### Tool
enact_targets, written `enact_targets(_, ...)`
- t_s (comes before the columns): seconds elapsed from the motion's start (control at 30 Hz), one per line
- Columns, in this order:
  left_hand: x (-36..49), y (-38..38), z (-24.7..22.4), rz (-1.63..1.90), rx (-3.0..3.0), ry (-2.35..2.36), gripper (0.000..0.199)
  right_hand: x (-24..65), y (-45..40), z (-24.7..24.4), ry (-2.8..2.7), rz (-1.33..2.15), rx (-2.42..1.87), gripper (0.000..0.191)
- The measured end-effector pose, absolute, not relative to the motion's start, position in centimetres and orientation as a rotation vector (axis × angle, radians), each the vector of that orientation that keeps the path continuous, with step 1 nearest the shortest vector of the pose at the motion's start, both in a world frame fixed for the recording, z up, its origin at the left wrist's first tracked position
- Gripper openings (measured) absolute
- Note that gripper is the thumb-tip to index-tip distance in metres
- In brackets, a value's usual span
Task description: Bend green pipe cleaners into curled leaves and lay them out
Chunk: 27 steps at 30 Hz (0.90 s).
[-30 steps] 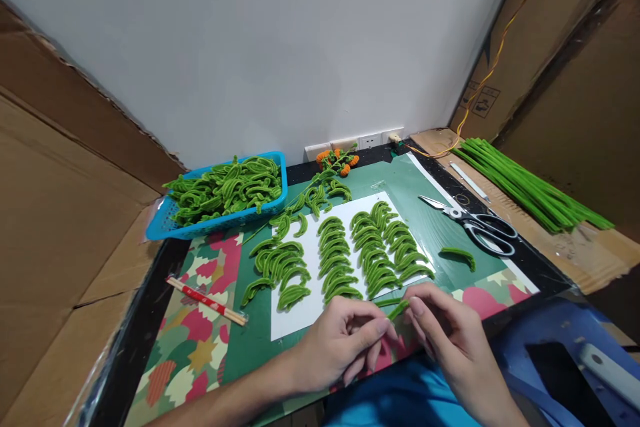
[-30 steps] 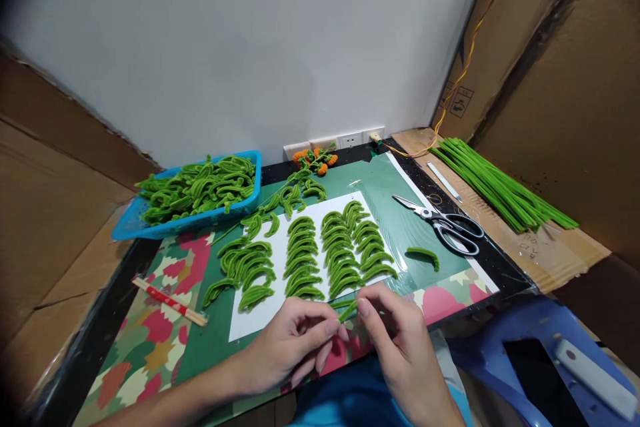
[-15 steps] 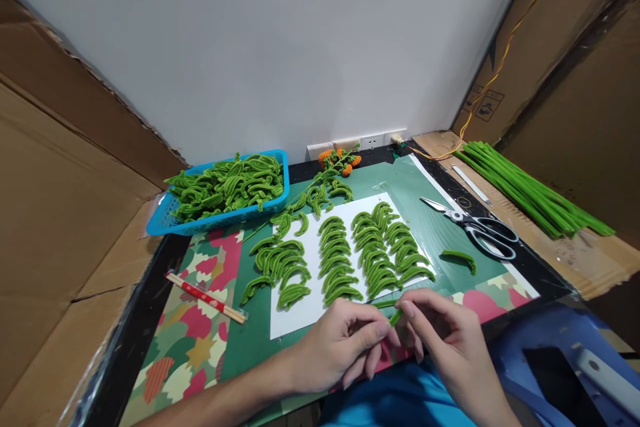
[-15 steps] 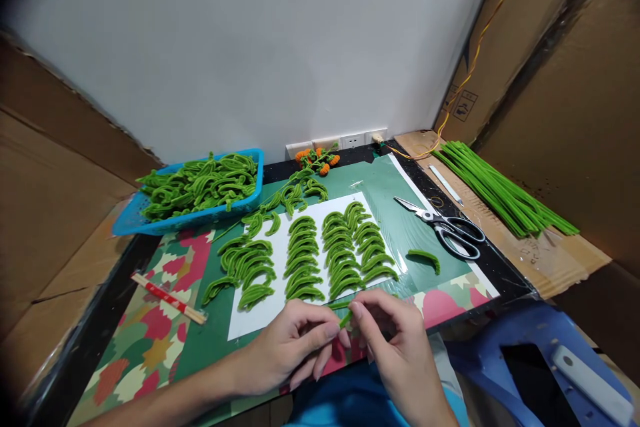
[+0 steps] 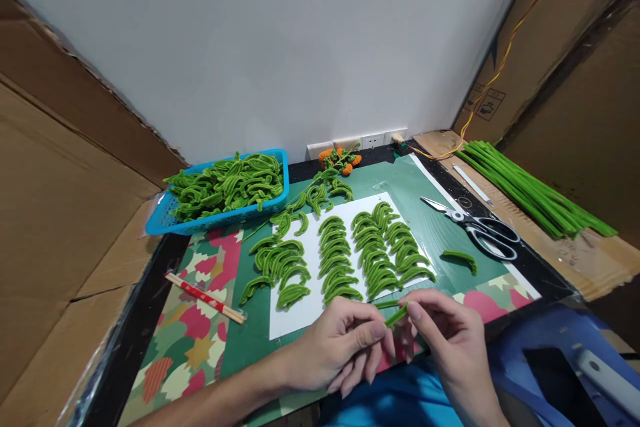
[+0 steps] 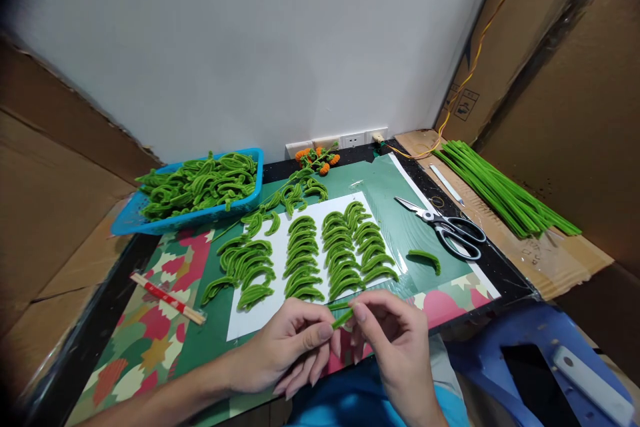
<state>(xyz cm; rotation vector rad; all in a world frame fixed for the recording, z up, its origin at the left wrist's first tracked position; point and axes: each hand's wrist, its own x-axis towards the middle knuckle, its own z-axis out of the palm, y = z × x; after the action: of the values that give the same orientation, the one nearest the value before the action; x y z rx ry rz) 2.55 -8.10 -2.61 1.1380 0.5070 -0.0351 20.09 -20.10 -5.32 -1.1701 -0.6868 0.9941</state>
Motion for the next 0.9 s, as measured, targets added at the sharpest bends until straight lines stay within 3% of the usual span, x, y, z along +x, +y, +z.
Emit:
enact_targets(0.3,2.6,-7.8,-2.3,-0.097,1.08,0.468,0.063,20.1,-19.3,-5.1,-0.766,0.898,-1.028,0.009)
enact_targets(0.63,3.0,-8.0,-1.7,-0.096,1.102,0.479,0.057,19.5,-19.6,-6.1,-0.608,0.811,-1.014,0.007)
enact_targets(0.9,2.9,-8.1,-1.8,-0.106,1.128,0.471,0.063,20.0,-19.3,-6.2,-0.63,0.837,-0.956,0.007)
